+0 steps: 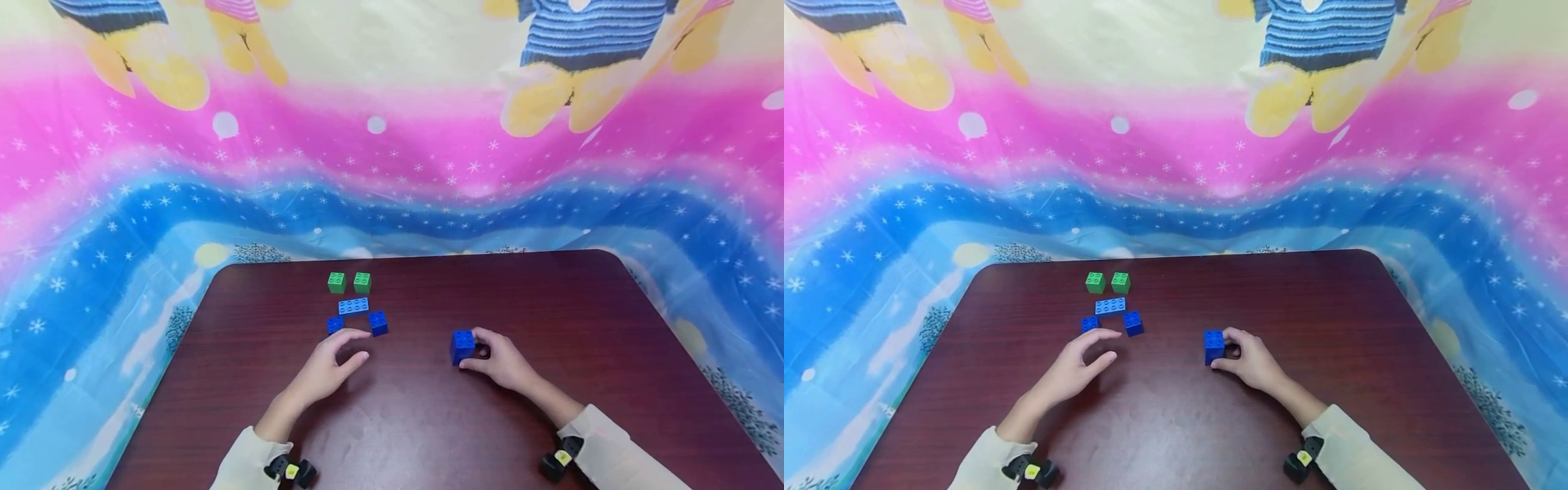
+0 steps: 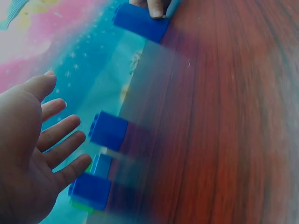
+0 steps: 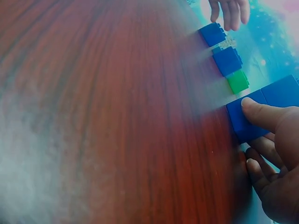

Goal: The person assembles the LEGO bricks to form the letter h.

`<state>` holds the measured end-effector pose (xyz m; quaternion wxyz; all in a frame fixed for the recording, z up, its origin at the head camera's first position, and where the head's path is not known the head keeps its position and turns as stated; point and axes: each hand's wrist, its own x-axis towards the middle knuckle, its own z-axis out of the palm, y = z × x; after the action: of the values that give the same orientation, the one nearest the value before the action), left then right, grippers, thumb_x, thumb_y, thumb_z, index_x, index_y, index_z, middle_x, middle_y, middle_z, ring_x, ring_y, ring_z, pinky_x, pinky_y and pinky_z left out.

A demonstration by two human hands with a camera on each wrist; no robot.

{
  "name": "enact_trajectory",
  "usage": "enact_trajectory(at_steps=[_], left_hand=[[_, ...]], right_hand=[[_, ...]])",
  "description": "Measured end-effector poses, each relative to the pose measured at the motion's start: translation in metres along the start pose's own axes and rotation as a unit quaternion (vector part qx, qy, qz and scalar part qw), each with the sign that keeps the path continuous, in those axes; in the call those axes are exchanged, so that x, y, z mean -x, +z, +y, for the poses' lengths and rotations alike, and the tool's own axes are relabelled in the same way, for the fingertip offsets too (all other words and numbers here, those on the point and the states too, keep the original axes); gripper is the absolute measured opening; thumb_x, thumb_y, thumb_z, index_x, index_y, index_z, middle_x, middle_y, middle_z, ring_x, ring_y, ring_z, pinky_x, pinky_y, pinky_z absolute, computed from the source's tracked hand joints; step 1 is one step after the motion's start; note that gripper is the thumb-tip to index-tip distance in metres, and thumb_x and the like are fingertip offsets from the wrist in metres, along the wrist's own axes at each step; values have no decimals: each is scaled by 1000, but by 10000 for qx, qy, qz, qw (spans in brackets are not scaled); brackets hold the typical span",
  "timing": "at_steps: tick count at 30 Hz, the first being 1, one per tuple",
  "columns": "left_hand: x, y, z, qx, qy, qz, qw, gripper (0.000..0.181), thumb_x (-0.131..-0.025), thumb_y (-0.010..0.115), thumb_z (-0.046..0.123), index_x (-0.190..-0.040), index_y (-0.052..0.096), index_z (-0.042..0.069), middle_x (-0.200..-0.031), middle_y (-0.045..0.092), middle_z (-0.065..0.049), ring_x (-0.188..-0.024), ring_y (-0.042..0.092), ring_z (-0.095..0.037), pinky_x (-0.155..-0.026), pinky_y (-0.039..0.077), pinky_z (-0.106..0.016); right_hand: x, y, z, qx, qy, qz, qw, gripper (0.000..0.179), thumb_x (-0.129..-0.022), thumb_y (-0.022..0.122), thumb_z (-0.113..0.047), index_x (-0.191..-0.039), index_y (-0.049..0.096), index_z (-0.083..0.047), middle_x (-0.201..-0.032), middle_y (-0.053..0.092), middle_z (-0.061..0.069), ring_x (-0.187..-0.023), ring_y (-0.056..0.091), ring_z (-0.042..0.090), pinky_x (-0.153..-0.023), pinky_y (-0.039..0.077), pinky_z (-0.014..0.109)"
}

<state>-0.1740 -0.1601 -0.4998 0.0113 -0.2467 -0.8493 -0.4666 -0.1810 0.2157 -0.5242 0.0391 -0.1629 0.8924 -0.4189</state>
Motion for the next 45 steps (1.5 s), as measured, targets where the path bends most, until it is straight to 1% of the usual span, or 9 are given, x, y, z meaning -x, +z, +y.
enact_trajectory(at_steps=[9,16,19,21,26,31,36,40,45], left_hand=[[7,-16,-18,-106,219,986,9948,36,-90,78,7,-125,68,3,-121,67,-15,-105,63,-38,-87,56,-53],[3,-20,-29,-638,-112,1693,9834,49,-85,84,11,-129,65,0,-125,62,-14,-108,60,-32,-81,55,-44],[1,-22,-32,-710,-226,1997,9770,50,-84,85,12,-129,65,2,-123,61,-15,-107,58,-31,-76,54,-41],[1,-23,-34,-689,-248,2103,9749,52,-83,86,11,-129,65,2,-124,60,-16,-110,55,-30,-77,53,-43],[0,-30,-42,-404,-460,1915,9796,50,-88,80,7,-135,62,0,-135,57,-18,-121,53,-34,-87,54,-52],[-2,-34,-47,-248,-774,1365,9873,51,-94,73,7,-142,55,-1,-139,57,-21,-120,59,-38,-91,55,-55],[-2,-31,-47,-350,-1042,918,9897,54,-95,72,9,-145,53,0,-143,54,-23,-115,63,-41,-93,55,-53],[-4,-28,-49,-435,-901,1034,9896,53,-93,74,6,-142,55,-1,-136,58,-23,-113,63,-38,-90,56,-51],[-7,-25,-50,-440,-763,1216,9887,53,-89,78,3,-138,58,-3,-126,63,-21,-110,63,-36,-85,57,-50]], right_hand=[[5,-7,5,18,-53,87,9999,32,-84,86,-20,-103,62,-13,-100,68,1,-88,63,16,-77,54,31],[7,-12,9,220,11,103,9997,36,-84,85,-20,-111,63,-13,-101,68,0,-85,60,16,-75,53,31],[9,-14,10,239,11,91,9997,37,-84,85,-20,-112,63,-12,-103,68,1,-87,60,17,-76,54,32],[10,-15,11,245,28,82,9997,37,-84,85,-20,-114,63,-12,-104,68,2,-88,61,17,-77,54,33],[14,-20,14,277,82,59,9996,39,-85,85,-21,-117,63,-11,-107,69,3,-92,63,18,-80,55,35],[19,-24,15,405,27,93,9991,43,-86,84,-20,-122,63,-8,-110,69,5,-94,64,18,-81,56,35],[22,-23,12,457,-63,104,9989,49,-86,84,-20,-127,61,-5,-114,68,8,-98,66,21,-84,58,38],[24,-24,9,499,-109,172,9985,58,-86,84,-22,-133,58,-1,-118,67,14,-99,66,25,-83,58,41],[26,-28,5,567,-46,171,9982,70,-85,85,-23,-143,51,-6,-125,64,16,-97,62,23,-80,55,39]])
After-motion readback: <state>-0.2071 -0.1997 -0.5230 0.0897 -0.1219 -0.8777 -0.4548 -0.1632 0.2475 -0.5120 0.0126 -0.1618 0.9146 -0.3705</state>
